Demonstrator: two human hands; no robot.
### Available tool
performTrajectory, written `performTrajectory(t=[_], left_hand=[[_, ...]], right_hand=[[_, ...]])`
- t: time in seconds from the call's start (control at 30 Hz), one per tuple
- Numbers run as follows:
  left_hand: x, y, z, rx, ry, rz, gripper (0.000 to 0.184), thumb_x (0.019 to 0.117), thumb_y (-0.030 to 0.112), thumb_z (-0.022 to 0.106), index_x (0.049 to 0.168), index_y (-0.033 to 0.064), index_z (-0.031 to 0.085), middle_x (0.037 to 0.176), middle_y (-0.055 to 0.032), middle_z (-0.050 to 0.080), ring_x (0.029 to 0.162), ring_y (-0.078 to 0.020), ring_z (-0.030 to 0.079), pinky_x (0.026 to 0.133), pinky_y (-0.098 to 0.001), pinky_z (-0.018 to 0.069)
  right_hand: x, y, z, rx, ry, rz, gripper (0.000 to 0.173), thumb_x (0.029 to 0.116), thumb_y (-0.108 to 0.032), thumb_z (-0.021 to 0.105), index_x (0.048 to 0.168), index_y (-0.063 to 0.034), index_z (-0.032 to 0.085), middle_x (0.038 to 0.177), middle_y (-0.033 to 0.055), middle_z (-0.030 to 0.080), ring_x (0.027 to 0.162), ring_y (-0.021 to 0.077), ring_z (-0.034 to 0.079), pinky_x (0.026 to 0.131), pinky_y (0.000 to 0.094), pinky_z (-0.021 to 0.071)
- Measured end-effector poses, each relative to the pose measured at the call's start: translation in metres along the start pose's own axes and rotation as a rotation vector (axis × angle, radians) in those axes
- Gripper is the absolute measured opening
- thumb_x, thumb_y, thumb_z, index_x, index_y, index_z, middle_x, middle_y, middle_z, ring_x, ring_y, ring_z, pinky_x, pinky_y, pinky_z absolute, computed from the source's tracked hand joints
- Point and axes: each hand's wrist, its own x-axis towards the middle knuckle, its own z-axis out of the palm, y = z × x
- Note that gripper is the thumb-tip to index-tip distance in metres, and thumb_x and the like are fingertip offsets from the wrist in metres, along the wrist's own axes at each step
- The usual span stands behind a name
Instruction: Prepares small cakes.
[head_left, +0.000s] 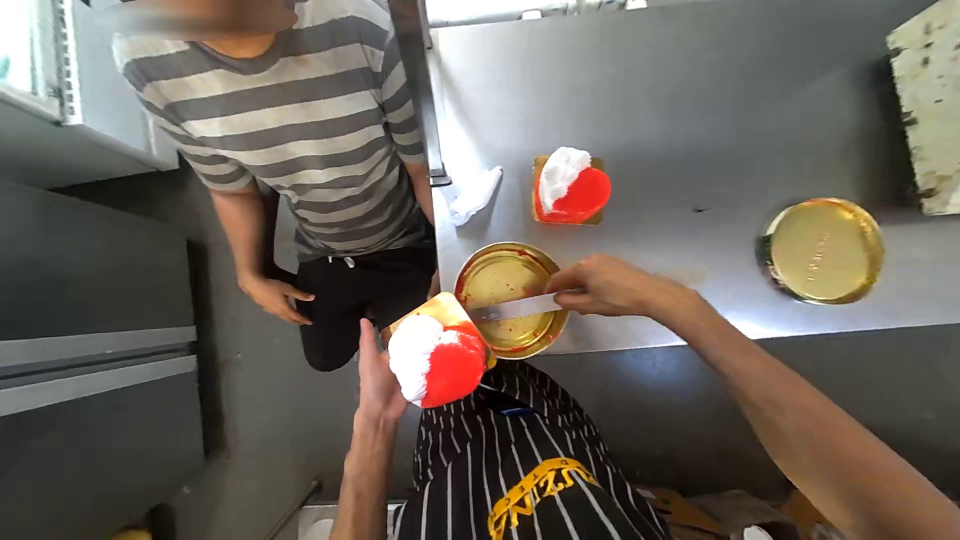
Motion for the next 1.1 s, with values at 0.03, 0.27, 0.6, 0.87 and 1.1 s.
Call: performTrajectory(t=[0.03,0.27,0.6,0.87,1.1], left_hand=[[-0.001,0.002,0.002,0.01,0.004,-0.003,0.084,0.0932,0.081,0.021,0.119,0.0163,0.068,0.102,-0.0067,0.075,0.091,-0.0159,0.074,0.076,-0.0364,0.0633],[-0.01,0.015,0.011,0.117,0.123,-0.028,0.086,0.0957,0.079,0.012,0.127,0.0148,0.061,0.104,-0.0067,0.075,0.092,-0.0162,0.074,0.076,-0.0365,0.0632],[-0.01,0.017,0.028,0.247,0.038,-0.13,0.09,0.0961,0.078,0.007,0.121,0.0143,0.065,0.098,-0.0064,0.076,0.088,-0.0154,0.074,0.073,-0.035,0.063],[-0.002,0.009,0.041,0.284,0.006,-0.199,0.087,0.0975,0.076,0.009,0.117,0.0152,0.067,0.097,-0.0062,0.076,0.086,-0.0155,0.074,0.071,-0.035,0.0628],[-0.001,0.007,0.044,0.344,0.006,-0.219,0.083,0.0992,0.074,0.011,0.12,0.0155,0.066,0.096,-0.0044,0.076,0.085,-0.0141,0.074,0.07,-0.0339,0.0626]], right_hand=[[-0.004,0.003,0.0,0.071,0.003,0.027,0.018,0.1004,-0.016,0.063,0.11,-0.0093,0.076,0.074,0.0054,0.069,0.062,0.0174,0.064,0.062,0.041,0.054],[-0.059,0.031,0.029,0.397,0.173,0.096,0.016,0.1004,-0.014,0.062,0.107,-0.0067,0.074,0.064,0.0002,0.064,0.048,0.0067,0.055,0.045,0.0241,0.0459],[-0.131,0.007,0.084,0.57,0.384,0.12,0.022,0.1006,-0.029,0.058,0.117,-0.0184,0.068,0.081,-0.0083,0.071,0.057,0.0024,0.062,0.049,0.0184,0.0513],[-0.15,-0.019,0.104,0.452,0.538,0.074,0.026,0.1027,-0.037,0.055,0.118,-0.0239,0.071,0.087,-0.0103,0.071,0.067,-0.0009,0.064,0.06,0.018,0.0555],[-0.157,-0.019,0.109,0.254,0.61,0.052,0.027,0.104,-0.034,0.053,0.117,-0.0202,0.073,0.093,-0.006,0.073,0.075,0.0005,0.067,0.068,0.0209,0.058]])
